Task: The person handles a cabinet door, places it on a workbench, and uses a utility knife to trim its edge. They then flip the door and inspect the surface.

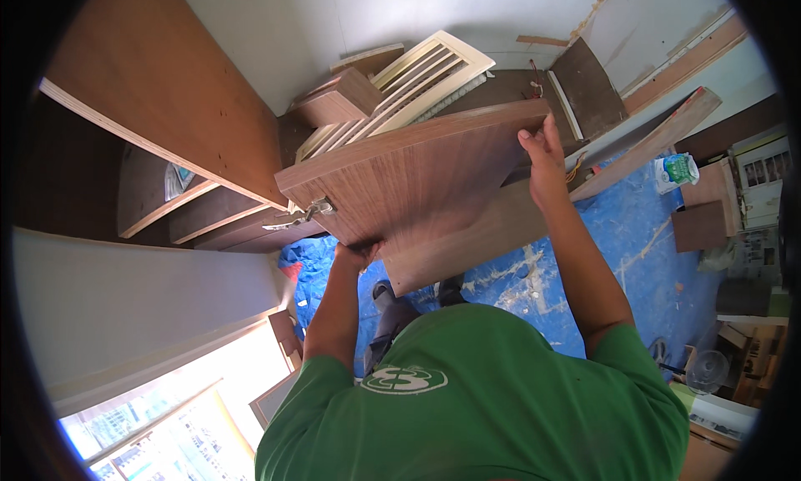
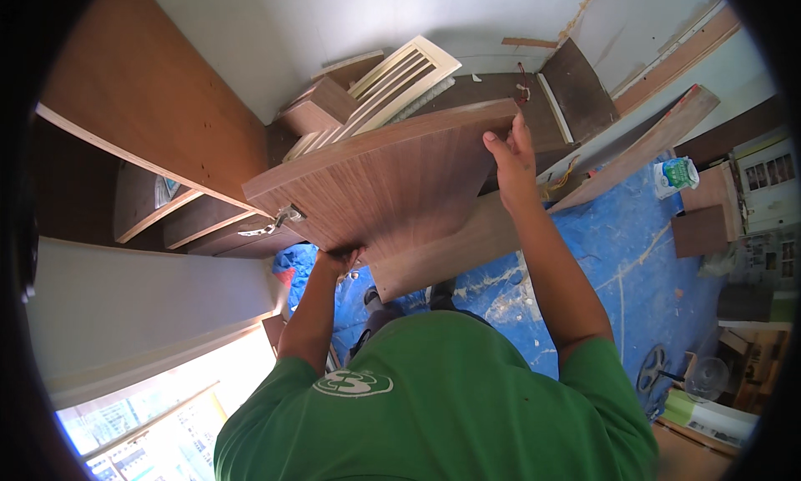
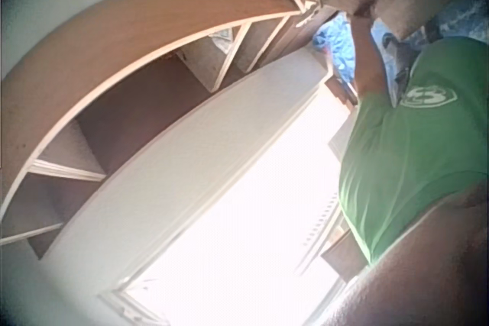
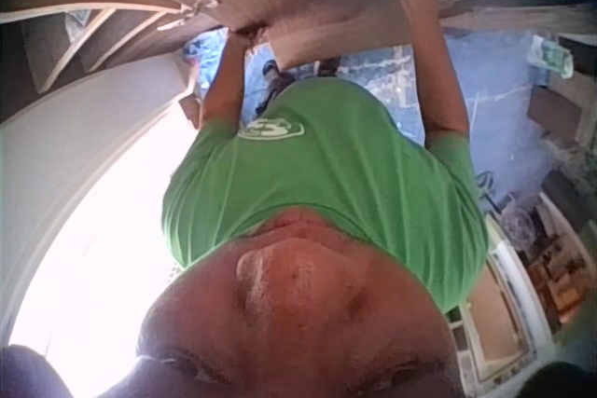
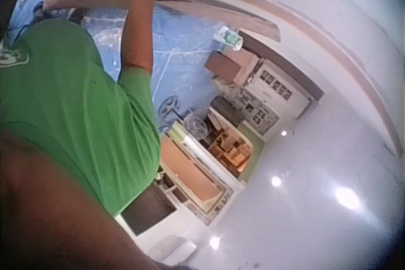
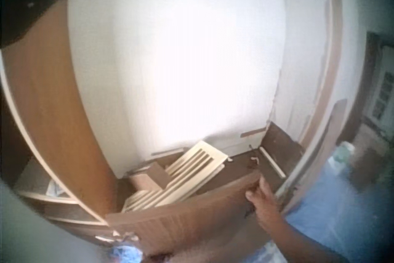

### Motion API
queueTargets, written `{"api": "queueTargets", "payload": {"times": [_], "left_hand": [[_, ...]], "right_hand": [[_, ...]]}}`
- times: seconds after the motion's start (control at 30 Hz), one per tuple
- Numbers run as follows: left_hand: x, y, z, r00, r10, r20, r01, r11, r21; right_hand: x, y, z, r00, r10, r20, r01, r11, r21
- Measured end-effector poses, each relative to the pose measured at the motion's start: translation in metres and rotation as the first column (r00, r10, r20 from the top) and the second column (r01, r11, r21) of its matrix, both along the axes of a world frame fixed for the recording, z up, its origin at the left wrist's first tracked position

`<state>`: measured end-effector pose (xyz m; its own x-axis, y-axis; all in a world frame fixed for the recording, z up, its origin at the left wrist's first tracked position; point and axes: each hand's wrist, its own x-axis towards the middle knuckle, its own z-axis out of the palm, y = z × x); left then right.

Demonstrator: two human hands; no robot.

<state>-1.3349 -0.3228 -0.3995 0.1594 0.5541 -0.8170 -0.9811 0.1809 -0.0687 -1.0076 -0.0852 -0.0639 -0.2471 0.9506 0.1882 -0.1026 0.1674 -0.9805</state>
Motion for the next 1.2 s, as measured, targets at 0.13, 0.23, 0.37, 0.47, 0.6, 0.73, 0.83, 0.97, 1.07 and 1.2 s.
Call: {"api": "queueTargets", "payload": {"times": [0.13,0.23,0.37,0.47,0.6,0.73,0.83,0.97,1.07,1.2], "left_hand": [[-0.002,0.007,0.003,0.999,0.05,0.017,-0.048,0.995,-0.09],[-0.001,0.009,0.005,0.997,-0.002,-0.078,0.0,0.999,-0.033],[-0.003,0.012,0.01,0.979,-0.077,-0.187,0.057,0.992,-0.111],[-0.006,0.015,0.014,0.987,-0.081,-0.139,0.061,0.988,-0.142],[-0.007,0.019,0.019,0.992,-0.047,-0.114,0.031,0.989,-0.143],[-0.008,0.021,0.017,0.978,-0.074,-0.195,0.059,0.995,-0.081],[-0.012,0.021,0.013,0.98,-0.098,-0.175,0.082,0.992,-0.093],[-0.017,0.021,0.005,0.988,-0.115,-0.107,0.096,0.981,-0.17],[-0.016,0.019,0.001,0.993,-0.083,-0.089,0.067,0.983,-0.168],[-0.015,0.016,0.0,0.973,-0.15,-0.175,0.128,0.983,-0.13]], "right_hand": [[-0.006,0.016,0.0,0.995,0.017,0.094,-0.017,1.0,0.003],[-0.013,0.025,0.001,0.996,0.026,0.091,-0.019,0.997,-0.079],[-0.019,0.032,0.003,0.996,0.049,0.071,-0.042,0.995,-0.091],[-0.022,0.039,0.001,0.994,0.065,0.084,-0.059,0.995,-0.075],[-0.027,0.053,-0.004,0.989,0.109,0.099,-0.103,0.993,-0.057],[-0.032,0.059,-0.006,0.987,0.13,0.095,-0.126,0.991,-0.051],[-0.034,0.059,-0.003,0.988,0.133,0.08,-0.132,0.991,-0.024],[-0.035,0.06,-0.003,0.989,0.116,0.096,-0.114,0.993,-0.022],[-0.035,0.062,-0.006,0.988,0.119,0.099,-0.116,0.993,-0.031],[-0.033,0.065,-0.013,0.989,0.085,0.118,-0.082,0.996,-0.025]]}}
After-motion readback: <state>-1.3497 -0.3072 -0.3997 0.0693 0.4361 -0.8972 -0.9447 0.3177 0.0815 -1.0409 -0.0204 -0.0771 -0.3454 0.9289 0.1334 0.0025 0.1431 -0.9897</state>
